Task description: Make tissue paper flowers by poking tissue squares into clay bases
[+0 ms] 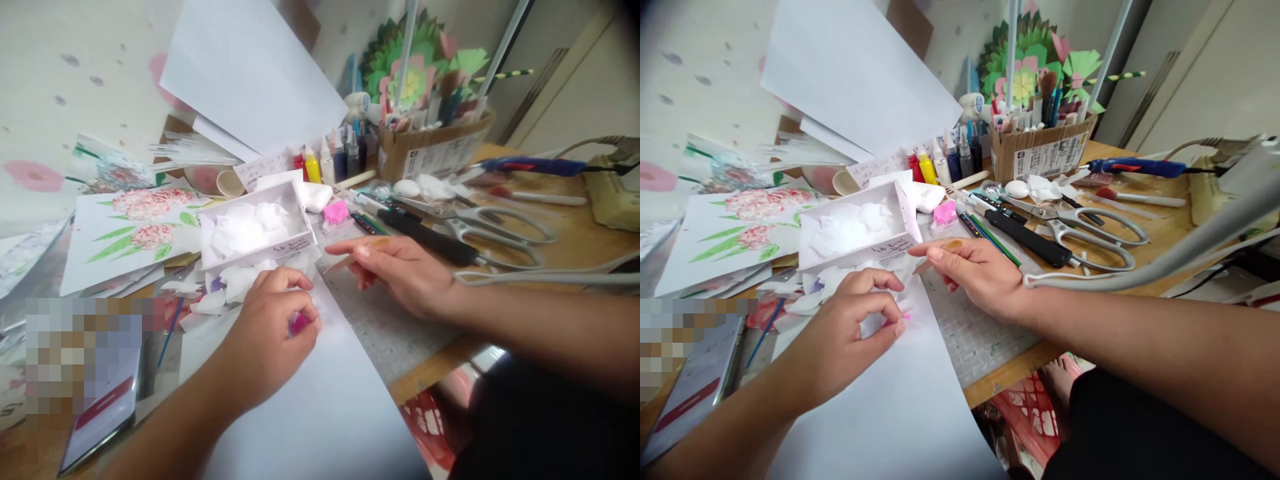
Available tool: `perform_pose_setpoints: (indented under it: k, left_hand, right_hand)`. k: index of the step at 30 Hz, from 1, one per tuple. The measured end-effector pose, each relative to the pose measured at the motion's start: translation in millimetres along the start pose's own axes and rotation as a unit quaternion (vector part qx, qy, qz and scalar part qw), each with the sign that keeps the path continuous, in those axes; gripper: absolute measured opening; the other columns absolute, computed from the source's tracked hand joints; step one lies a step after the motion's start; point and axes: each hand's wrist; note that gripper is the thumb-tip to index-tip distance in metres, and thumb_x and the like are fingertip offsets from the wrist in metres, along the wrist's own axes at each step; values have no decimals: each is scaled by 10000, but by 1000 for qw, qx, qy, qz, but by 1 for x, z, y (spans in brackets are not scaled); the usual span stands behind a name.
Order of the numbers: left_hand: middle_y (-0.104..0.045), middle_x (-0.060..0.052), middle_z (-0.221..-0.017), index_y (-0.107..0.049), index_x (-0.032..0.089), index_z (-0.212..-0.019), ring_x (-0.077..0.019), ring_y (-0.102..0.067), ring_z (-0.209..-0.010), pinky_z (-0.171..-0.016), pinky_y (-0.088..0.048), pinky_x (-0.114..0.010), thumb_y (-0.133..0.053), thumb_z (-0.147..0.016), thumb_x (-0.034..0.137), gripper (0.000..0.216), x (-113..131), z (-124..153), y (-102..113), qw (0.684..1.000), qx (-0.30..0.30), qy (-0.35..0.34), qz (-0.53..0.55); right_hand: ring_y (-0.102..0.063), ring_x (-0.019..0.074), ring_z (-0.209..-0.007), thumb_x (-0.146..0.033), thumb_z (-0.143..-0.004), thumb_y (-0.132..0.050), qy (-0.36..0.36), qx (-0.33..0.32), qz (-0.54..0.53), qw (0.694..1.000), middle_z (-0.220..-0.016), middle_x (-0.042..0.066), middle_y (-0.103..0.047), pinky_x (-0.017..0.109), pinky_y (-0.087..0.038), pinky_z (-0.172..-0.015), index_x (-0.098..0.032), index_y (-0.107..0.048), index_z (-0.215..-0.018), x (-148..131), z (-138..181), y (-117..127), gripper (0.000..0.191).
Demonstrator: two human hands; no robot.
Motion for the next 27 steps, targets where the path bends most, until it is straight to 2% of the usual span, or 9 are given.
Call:
perform_pose_setpoints:
  k: [2, 4, 8, 11, 14, 22, 27]
  left_hand:
    - [-495, -26, -1060, -595, 223, -616, -241, -444, -1027, -874, -359, -437, -520, -746, 209, 151, 0, -1, -3, 999, 19, -6, -44]
    - [-504, -34, -1068, -604, 221, -613, -255, -435, -1025, -859, -359, -455, -519, -747, 202, 160, -1, -1, -5, 996, 41, -14, -83]
    - [-531, -39, -1049, -614, 220, -612, -256, -443, -1004, -853, -355, -463, -531, -744, 185, 159, -3, -2, -7, 989, 65, -27, -129]
    - [-544, -40, -1024, -611, 218, -607, -257, -449, -989, -842, -357, -461, -548, -727, 185, 139, -4, -2, -8, 988, 73, -19, -137]
    - [-545, -37, -1022, -611, 223, -619, -259, -451, -989, -837, -349, -468, -551, -721, 192, 122, -4, -3, -7, 988, 69, -8, -136]
    - [-553, -17, -995, -616, 245, -639, -248, -463, -968, -833, -319, -469, -552, -726, 221, 112, -4, -3, -7, 991, 55, 5, -122]
    - [-552, -11, -936, -615, 247, -678, -225, -483, -916, -816, -350, -429, -516, -769, 244, 134, -6, -6, -2, 994, 48, 13, -94]
  right_hand:
    - [-551, 113, -598, -260, -811, -533, 21, 13, 40, 999, -760, 28, -668, 225, -423, -516, -181, -622, -566, -5, 4, -1, 272]
    - [-556, 111, -585, -211, -772, -552, 22, 9, 53, 998, -739, 27, -662, 222, -430, -514, -177, -580, -514, -9, 8, -4, 261]
    - [-485, 78, -492, -164, -738, -541, -17, -41, 40, 998, -589, -27, -562, 189, -391, -467, -178, -583, -684, -9, 16, -12, 70]
    - [-460, 75, -504, -165, -748, -531, -7, -76, 85, 993, -557, -41, -515, 175, -364, -466, -171, -561, -710, -3, 18, -16, 49]
    - [-471, 78, -527, -178, -777, -521, 8, -94, 147, 985, -580, -35, -536, 175, -370, -489, -164, -580, -737, 2, 17, -17, 73]
    - [-547, 86, -562, -180, -795, -540, 18, -79, 206, 975, -622, -39, -613, 174, -408, -537, -173, -615, -777, 6, 14, -20, 77]
    - [-604, 114, -604, -164, -769, -567, -16, -74, 231, 970, -665, -24, -672, 200, -432, -579, -182, -638, -776, 8, 7, -23, 73]
Point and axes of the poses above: each hand's wrist, its own z-axis away from the middle knuckle, its own y-axis out of the back of the hand, x = y × z
